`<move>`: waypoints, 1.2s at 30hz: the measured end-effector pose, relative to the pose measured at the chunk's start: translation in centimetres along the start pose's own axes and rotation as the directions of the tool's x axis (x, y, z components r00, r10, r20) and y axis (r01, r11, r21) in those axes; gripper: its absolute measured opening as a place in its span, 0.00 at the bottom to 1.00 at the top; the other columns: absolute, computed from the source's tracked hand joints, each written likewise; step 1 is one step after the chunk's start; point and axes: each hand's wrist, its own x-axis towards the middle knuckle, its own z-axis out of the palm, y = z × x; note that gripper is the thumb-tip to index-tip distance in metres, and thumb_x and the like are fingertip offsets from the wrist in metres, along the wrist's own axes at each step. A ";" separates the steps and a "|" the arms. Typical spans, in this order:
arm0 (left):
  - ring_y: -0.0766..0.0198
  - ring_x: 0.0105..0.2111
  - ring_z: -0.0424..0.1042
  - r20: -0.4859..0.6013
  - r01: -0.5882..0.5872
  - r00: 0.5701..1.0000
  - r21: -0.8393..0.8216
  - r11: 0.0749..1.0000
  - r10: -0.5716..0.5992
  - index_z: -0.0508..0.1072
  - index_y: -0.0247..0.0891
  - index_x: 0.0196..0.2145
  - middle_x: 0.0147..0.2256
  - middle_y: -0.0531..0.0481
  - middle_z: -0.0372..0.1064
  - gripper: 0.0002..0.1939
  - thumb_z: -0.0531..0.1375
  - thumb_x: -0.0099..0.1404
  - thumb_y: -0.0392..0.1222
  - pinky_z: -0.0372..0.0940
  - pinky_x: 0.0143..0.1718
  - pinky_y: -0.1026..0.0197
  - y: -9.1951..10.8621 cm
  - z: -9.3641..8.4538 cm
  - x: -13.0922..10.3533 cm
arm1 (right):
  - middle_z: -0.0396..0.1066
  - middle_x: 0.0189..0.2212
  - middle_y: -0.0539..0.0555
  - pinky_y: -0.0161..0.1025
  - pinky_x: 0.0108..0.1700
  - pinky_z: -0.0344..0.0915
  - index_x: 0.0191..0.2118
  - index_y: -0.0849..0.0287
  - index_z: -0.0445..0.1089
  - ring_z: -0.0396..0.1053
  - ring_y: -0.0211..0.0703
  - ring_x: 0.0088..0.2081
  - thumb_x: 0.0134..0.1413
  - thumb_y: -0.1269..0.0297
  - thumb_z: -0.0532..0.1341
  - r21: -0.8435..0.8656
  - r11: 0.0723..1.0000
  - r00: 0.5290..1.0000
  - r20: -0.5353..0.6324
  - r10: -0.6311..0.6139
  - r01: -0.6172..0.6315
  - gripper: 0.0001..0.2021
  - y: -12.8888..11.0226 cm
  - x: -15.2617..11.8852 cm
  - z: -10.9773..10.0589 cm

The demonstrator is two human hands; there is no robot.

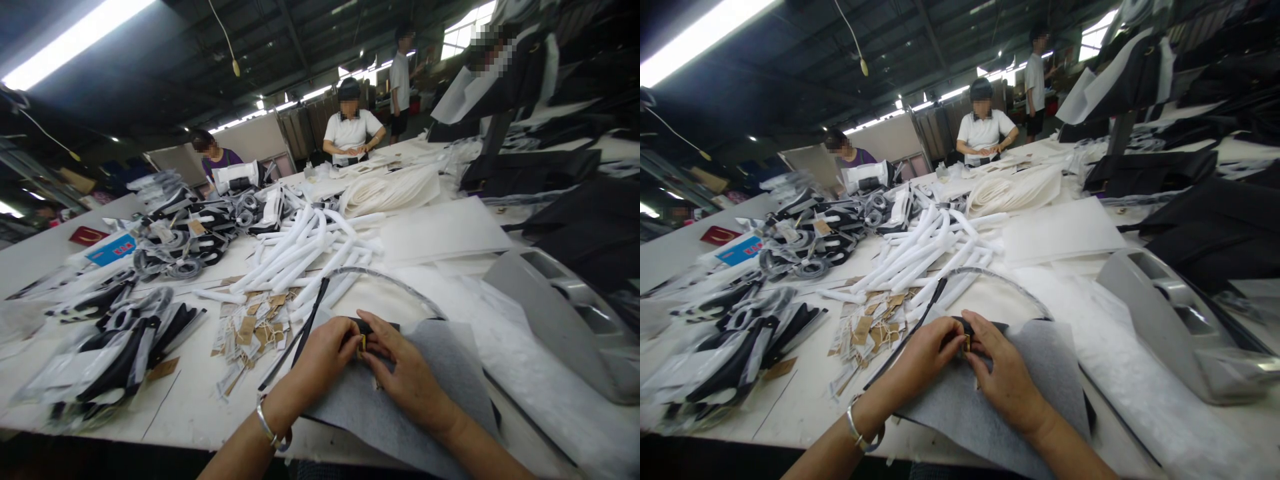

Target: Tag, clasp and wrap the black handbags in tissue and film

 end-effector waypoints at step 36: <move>0.50 0.69 0.46 0.235 -0.434 0.901 0.480 0.763 0.365 0.41 0.54 0.71 0.71 0.47 0.42 0.33 0.53 0.74 0.48 0.52 0.65 0.36 -4.2 4.3 -8.3 | 0.53 0.69 0.53 0.65 0.68 0.50 0.69 0.44 0.52 0.53 0.60 0.68 0.61 0.55 0.64 -0.704 0.651 0.878 0.463 0.119 0.283 0.34 -4.0 -5.1 -5.7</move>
